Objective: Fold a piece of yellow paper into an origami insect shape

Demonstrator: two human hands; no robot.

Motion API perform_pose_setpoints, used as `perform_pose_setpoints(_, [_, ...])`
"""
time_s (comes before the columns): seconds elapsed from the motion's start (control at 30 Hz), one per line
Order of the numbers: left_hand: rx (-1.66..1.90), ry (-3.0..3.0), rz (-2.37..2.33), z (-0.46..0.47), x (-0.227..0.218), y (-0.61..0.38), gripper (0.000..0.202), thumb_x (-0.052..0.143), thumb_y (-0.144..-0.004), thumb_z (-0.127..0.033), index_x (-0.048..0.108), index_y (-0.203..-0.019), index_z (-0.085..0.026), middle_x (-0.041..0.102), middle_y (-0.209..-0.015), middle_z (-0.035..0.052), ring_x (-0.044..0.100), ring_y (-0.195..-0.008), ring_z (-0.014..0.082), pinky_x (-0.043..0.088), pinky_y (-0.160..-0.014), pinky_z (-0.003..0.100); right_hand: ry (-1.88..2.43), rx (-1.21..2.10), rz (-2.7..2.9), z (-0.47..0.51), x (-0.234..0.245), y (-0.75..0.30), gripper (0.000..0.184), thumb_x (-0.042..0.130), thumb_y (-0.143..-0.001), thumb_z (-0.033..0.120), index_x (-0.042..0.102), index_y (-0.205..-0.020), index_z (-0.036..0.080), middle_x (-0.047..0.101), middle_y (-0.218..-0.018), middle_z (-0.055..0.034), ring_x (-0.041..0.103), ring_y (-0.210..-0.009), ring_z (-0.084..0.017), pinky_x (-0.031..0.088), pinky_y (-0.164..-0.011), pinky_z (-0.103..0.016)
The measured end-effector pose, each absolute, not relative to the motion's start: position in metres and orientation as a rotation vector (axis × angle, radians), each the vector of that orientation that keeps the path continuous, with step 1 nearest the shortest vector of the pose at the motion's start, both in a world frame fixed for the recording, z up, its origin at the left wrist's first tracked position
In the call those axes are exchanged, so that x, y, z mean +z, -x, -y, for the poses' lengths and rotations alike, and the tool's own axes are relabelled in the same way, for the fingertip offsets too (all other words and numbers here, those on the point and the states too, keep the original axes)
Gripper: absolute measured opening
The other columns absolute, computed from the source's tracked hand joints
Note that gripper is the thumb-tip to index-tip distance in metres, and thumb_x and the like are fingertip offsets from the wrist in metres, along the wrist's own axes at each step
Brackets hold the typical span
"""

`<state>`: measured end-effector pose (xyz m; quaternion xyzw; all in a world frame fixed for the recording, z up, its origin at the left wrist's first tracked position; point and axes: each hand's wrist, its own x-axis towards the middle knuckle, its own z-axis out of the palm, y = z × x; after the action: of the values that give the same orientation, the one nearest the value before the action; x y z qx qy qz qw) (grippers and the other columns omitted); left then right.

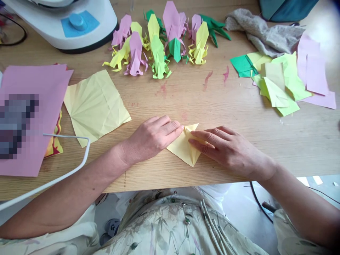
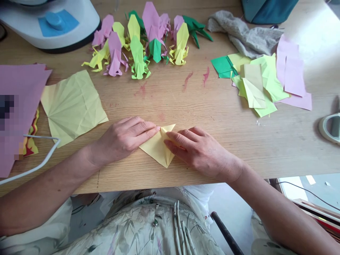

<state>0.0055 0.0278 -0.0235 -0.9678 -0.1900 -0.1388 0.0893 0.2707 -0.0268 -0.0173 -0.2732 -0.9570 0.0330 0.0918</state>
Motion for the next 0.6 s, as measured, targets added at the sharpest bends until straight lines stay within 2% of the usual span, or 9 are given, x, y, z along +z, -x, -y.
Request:
perform_pose_setpoints(0.2, [-0.420,2.876,0.552,-0.0280,-0.0241,-0.0039,0.025,0.047,-0.097,-0.009,0.063,-0.116,-0.011,0.071,-0.106,0.0078,0.062,-0.093,0.0180,0.052,-0.078,0.031,0.784,0.101,2.837,0.0274,-0.0185,-0.2708,0.039,0.043,-0.097,0.016,0.059,-0.131,0.008,0.054,-0.139,-0.0204,0.057,-0.107,-0.028,0.049,-0.085,-0.043])
perform_pose_setpoints(0.6, [-0.485,2.888,0.541,-0.0276,-0.0259,-0.0024,0.023,0.049,-0.097,-0.009,0.063,-0.116,-0.010,0.072,-0.105,0.0083,0.062,-0.095,0.0184,0.053,-0.079,0.032,0.793,0.093,2.858,0.0274,-0.0175,-0.2710,0.039,0.043,-0.096,0.013,0.061,-0.131,0.010,0.055,-0.139,-0.0187,0.058,-0.107,-0.027,0.050,-0.084,-0.043])
